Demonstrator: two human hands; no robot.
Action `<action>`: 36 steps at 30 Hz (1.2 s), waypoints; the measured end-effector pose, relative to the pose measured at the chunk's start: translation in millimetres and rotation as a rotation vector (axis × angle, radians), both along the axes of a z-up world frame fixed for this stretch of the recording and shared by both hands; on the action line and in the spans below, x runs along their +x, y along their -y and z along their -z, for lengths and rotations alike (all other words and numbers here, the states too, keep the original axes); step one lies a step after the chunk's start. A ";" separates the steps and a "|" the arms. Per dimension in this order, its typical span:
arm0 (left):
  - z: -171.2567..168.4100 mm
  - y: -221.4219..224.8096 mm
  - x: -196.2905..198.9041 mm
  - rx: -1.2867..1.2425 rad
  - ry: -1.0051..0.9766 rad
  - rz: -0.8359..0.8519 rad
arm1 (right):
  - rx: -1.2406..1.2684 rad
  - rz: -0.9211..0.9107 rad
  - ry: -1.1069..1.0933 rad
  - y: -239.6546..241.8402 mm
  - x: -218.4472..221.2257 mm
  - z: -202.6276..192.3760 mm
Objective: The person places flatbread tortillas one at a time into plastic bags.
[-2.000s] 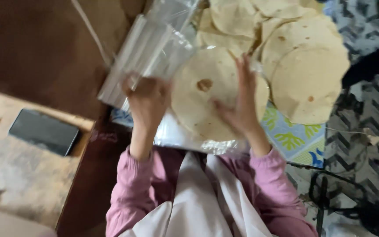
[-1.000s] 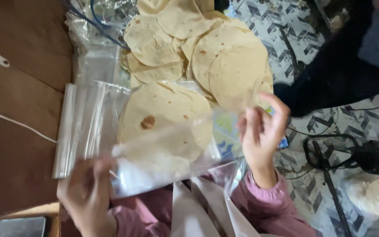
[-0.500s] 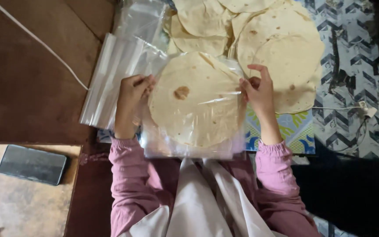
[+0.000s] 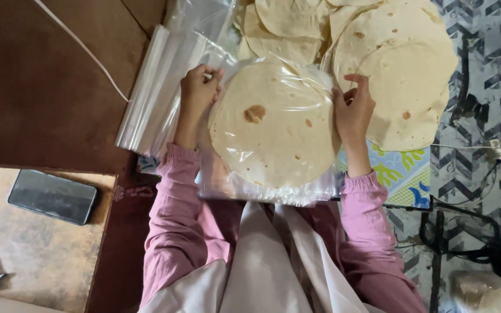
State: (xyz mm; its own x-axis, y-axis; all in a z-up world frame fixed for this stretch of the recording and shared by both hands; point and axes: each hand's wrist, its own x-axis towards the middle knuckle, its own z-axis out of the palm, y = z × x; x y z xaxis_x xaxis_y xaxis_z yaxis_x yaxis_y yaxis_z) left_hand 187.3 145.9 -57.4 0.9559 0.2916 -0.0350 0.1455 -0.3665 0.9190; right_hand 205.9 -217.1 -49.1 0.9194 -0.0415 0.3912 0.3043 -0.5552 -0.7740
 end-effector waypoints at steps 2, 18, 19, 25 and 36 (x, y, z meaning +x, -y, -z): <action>4.6 0.3 -0.4 0.024 0.065 -0.070 | -0.024 -0.012 0.017 2.4 1.0 0.6; -44.8 32.8 -181.1 -0.443 0.009 0.172 | 0.392 -0.240 -0.329 25.1 -59.3 -15.4; -44.5 34.3 -184.2 -0.453 0.010 0.128 | 0.384 -0.222 -0.298 24.0 -61.7 -12.1; -41.3 34.6 -190.5 -0.272 -0.021 -0.045 | 0.354 -0.203 -0.235 29.1 -63.1 4.7; -90.6 74.1 -180.8 0.658 0.269 -0.234 | -0.448 -0.073 0.194 7.8 -87.1 -88.8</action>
State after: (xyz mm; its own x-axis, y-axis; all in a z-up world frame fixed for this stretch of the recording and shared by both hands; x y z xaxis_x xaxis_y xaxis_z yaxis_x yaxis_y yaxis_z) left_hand 6.5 71.8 33.2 0.8175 0.3682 0.4429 0.0882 -0.8400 0.5354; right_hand 118.8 -224.9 39.7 0.8220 0.2321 0.5200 0.4700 -0.7921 -0.3894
